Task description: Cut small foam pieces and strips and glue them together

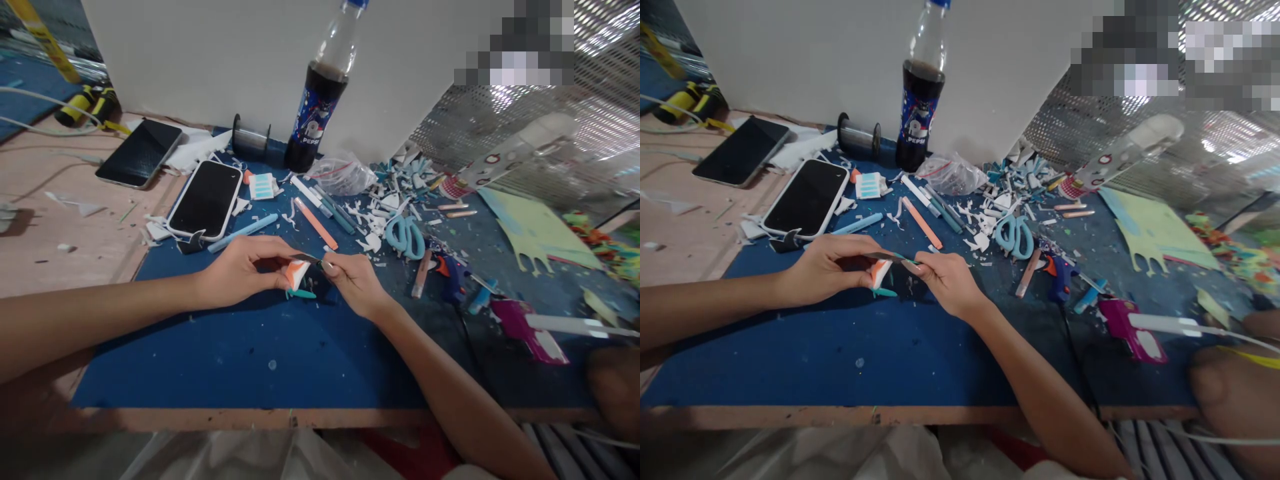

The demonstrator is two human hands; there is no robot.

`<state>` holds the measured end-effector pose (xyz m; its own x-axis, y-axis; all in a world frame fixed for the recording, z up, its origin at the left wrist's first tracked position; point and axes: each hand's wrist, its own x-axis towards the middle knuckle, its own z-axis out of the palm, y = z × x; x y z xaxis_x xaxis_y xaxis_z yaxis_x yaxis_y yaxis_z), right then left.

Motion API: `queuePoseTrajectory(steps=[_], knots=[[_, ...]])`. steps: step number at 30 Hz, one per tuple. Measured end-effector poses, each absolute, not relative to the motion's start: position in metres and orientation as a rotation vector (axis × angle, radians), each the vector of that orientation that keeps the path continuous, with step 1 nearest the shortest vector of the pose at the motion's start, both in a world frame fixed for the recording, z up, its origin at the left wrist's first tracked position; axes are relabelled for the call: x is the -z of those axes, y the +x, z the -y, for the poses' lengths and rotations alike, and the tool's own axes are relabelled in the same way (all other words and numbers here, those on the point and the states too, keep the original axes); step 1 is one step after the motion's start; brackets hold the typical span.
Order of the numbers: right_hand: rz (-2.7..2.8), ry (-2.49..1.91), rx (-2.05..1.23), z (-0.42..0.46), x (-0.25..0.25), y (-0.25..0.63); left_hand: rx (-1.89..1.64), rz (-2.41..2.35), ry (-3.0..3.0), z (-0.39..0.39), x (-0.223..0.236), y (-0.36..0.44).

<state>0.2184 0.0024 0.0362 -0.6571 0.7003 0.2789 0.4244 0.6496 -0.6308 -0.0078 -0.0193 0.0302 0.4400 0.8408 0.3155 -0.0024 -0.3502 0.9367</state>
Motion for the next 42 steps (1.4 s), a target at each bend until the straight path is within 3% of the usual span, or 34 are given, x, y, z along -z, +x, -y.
queuePoseTrajectory(steps=[12,42], knots=[[2.350,-0.848,-0.814,0.0009,-0.0373,0.2184,-1.109,-0.665,1.732,0.0203,-0.0308,-0.0092],[2.424,-0.913,-0.632,0.0063,-0.0378,0.2136,-1.027,-0.727,1.779,0.0213,-0.0313,-0.0072]])
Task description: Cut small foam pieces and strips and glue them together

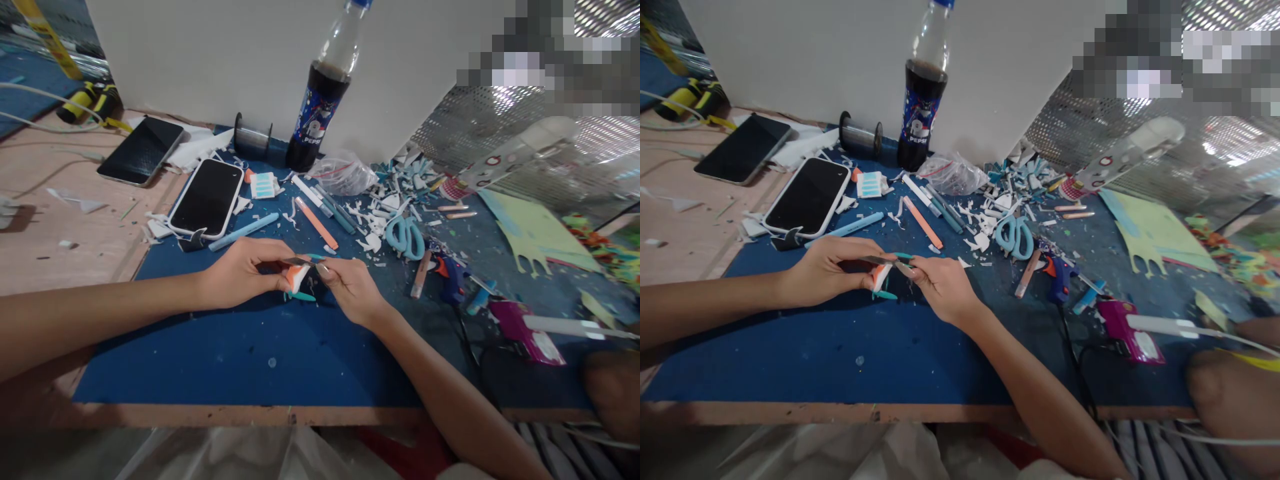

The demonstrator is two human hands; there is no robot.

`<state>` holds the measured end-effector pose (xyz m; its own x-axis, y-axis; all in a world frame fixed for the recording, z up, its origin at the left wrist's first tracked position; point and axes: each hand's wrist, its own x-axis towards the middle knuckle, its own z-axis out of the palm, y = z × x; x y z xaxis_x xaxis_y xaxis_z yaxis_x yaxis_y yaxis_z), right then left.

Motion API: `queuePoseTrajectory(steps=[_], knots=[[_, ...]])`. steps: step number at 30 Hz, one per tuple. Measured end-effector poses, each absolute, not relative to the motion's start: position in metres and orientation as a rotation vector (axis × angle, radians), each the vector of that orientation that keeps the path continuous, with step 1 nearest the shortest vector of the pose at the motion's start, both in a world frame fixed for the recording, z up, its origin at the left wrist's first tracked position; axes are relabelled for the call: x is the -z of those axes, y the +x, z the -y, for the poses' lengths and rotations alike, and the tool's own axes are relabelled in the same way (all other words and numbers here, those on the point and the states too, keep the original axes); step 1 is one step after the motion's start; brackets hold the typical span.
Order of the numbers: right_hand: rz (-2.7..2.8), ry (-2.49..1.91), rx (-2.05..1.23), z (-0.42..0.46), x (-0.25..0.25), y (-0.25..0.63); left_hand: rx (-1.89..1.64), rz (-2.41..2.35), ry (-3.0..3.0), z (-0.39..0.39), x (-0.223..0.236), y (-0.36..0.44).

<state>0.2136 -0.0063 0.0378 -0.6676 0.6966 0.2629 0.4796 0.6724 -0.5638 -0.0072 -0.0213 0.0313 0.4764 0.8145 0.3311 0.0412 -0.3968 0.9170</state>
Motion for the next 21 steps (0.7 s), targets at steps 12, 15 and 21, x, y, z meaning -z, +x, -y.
queuePoseTrajectory(steps=[12,15,21], knots=[[2.399,-0.955,-0.587,0.0066,-0.0414,0.2149,-1.175,-0.637,1.676,0.0206,-0.0292,-0.0074],[2.399,-0.974,-0.587,0.0047,-0.0398,0.2174,-1.211,-0.605,1.581,0.0203,-0.0257,-0.0060],[2.437,-0.954,-0.535,0.0033,-0.0376,0.2184,-1.074,-0.639,1.555,0.0204,-0.0273,-0.0063]])
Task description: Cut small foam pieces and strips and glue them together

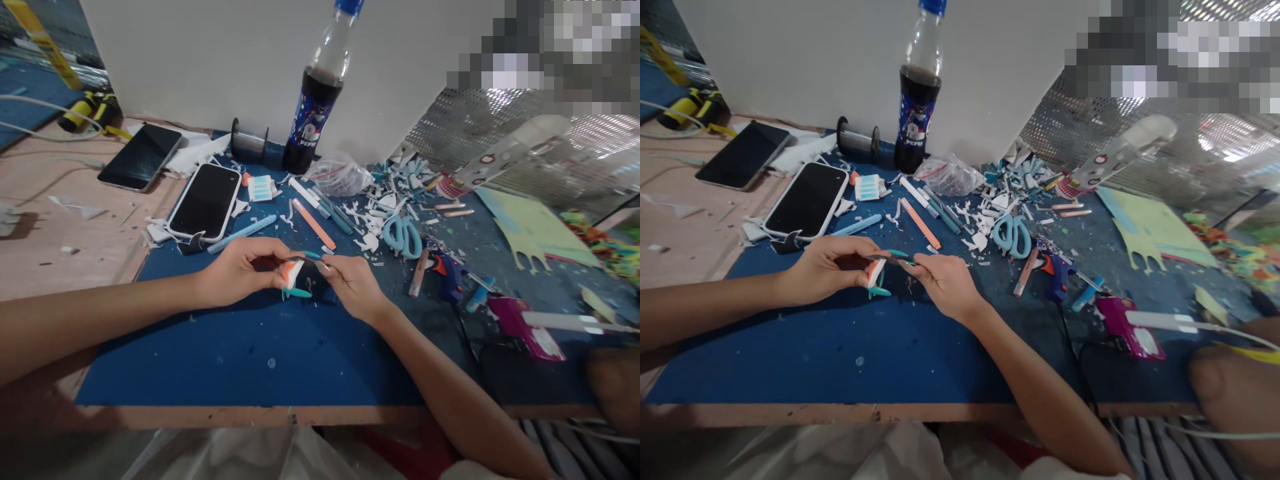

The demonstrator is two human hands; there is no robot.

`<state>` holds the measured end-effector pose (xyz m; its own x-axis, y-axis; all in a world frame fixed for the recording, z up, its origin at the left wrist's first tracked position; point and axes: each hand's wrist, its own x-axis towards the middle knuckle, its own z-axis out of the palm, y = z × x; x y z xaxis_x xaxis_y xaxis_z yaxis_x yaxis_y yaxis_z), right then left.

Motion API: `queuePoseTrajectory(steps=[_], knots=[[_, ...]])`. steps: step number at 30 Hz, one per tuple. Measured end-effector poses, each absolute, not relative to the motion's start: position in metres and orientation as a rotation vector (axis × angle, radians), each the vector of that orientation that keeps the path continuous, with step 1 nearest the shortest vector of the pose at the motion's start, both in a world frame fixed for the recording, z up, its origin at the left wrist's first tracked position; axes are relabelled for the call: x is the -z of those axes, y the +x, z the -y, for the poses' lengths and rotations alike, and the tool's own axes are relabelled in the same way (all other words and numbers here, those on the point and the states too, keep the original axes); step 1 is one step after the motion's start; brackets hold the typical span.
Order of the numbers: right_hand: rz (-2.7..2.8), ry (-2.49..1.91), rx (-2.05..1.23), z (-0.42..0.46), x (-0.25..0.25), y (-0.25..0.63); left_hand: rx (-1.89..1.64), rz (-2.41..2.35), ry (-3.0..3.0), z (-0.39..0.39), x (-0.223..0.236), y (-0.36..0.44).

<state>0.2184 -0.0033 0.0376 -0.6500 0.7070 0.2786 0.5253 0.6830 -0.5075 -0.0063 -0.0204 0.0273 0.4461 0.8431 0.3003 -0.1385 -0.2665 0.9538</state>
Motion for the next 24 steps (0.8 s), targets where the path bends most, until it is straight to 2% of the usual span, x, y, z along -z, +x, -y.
queuePoseTrajectory(steps=[24], knots=[[2.526,-0.944,-0.565,0.0105,-0.0393,0.2148,-1.012,-0.678,1.678,0.0208,-0.0292,-0.0061]])
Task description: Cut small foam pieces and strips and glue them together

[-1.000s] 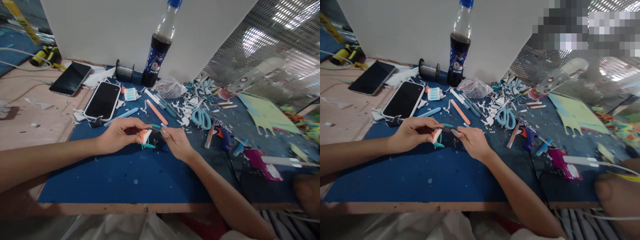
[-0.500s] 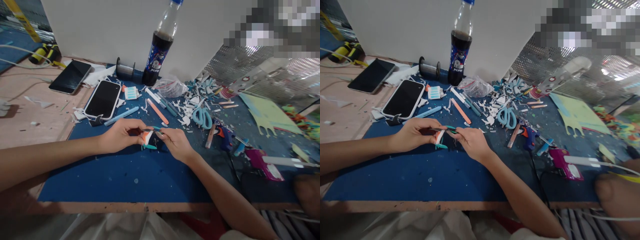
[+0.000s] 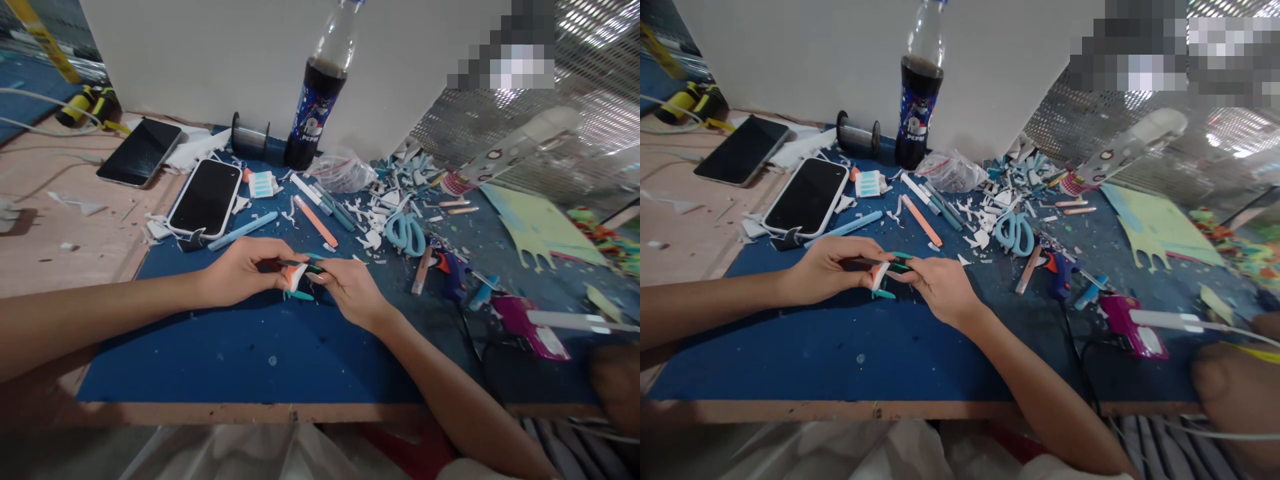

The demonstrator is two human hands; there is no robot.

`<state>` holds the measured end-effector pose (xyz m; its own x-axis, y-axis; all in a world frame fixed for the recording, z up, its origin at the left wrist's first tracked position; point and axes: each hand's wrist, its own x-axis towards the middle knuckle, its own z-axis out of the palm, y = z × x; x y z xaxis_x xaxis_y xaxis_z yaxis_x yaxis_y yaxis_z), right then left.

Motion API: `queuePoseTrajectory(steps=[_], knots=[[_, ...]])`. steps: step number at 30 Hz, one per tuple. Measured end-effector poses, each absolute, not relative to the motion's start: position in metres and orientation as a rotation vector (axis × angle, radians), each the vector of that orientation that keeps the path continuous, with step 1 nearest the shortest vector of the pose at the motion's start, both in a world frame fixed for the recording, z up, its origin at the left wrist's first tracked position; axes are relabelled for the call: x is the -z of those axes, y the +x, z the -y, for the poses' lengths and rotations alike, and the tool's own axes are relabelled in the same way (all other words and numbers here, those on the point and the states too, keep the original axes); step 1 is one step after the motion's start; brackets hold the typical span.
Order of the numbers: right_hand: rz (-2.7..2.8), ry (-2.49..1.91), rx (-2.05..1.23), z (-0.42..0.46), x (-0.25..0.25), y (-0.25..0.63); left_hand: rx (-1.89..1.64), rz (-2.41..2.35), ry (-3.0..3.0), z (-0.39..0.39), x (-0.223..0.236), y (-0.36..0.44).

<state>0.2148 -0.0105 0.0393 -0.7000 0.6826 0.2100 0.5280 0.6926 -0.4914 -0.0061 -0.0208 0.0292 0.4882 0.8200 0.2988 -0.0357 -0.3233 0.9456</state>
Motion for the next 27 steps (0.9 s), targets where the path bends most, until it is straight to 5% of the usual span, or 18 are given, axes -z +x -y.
queuePoseTrajectory(steps=[27], knots=[[2.558,-0.844,-0.540,0.002,-0.039,0.223,-1.085,-0.522,1.729,0.019,-0.029,-0.009]])
